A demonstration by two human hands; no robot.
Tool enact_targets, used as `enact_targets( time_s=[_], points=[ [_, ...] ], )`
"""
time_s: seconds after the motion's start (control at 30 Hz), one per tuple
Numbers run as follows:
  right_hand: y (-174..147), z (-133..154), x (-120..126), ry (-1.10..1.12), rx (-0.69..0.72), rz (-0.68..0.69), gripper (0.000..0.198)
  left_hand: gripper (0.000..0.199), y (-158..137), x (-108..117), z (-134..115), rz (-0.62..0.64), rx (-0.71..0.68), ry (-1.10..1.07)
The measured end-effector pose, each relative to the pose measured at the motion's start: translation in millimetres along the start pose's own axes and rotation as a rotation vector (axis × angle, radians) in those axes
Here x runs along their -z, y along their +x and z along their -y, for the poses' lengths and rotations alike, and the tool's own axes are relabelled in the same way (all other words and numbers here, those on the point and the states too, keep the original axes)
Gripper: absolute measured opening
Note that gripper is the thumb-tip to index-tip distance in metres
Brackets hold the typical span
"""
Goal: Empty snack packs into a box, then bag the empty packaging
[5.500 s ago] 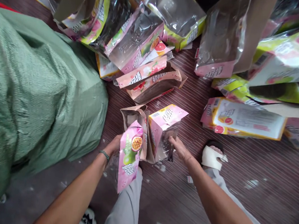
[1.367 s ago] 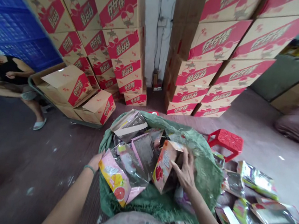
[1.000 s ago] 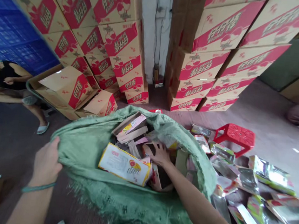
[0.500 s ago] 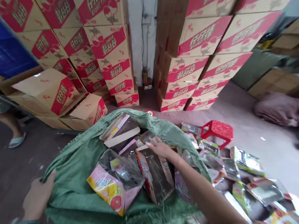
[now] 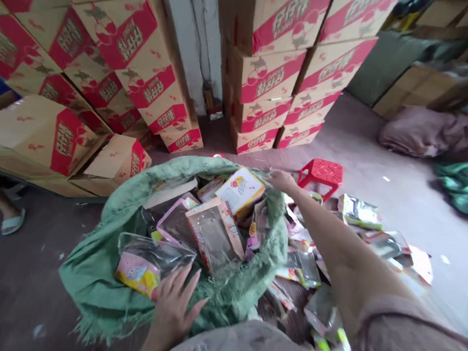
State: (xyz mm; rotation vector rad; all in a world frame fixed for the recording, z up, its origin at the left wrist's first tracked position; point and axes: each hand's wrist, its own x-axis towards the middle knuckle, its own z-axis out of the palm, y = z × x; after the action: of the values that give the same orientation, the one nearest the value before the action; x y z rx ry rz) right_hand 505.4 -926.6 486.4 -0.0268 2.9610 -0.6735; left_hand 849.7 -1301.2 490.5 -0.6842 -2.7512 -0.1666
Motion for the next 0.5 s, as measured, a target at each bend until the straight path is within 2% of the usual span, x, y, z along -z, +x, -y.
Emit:
enact_targets(
  time_s=[0.07, 0.13, 0.23, 0.27, 0.33, 0.4, 0.43, 0.5],
  points=[
    [-21, -6, -8, 0.000, -0.010, 0.012, 0.042, 0.049, 7, -18, -24, 0.107, -0.045, -0.069],
    [-53, -19, -6, 0.022, 0.022, -0.023, 0.042, 0.032, 8, -31, -39, 0.194, -0.103, -0.164],
    [-121, -70, 13, 0.071, 0.098, -0.133, 0.041, 0.019, 4, -42, -48, 0.245, -0.199, -0.243],
    [-152, -95, 21, 0.084, 0.042, -0.156, 0.039, 0.015, 3, -43, -50, 0.223, -0.226, -0.239],
    [-230, -150, 34, 0.105, -0.257, -0.184, 0.038, 0.010, 4, -42, -55, 0.107, -0.269, -0.212],
    [-328, -196, 34, 0.117, -0.629, -0.227, 0.036, 0.028, 7, -37, -63, -0.057, -0.288, -0.202],
    [-382, -211, 28, 0.119, -0.776, -0.258, 0.036, 0.035, 8, -34, -69, -0.128, -0.286, -0.214],
    [-488, -223, 5, 0.127, -0.988, -0.295, 0.036, 0.040, 9, -30, -83, -0.206, -0.287, -0.264]
  ],
)
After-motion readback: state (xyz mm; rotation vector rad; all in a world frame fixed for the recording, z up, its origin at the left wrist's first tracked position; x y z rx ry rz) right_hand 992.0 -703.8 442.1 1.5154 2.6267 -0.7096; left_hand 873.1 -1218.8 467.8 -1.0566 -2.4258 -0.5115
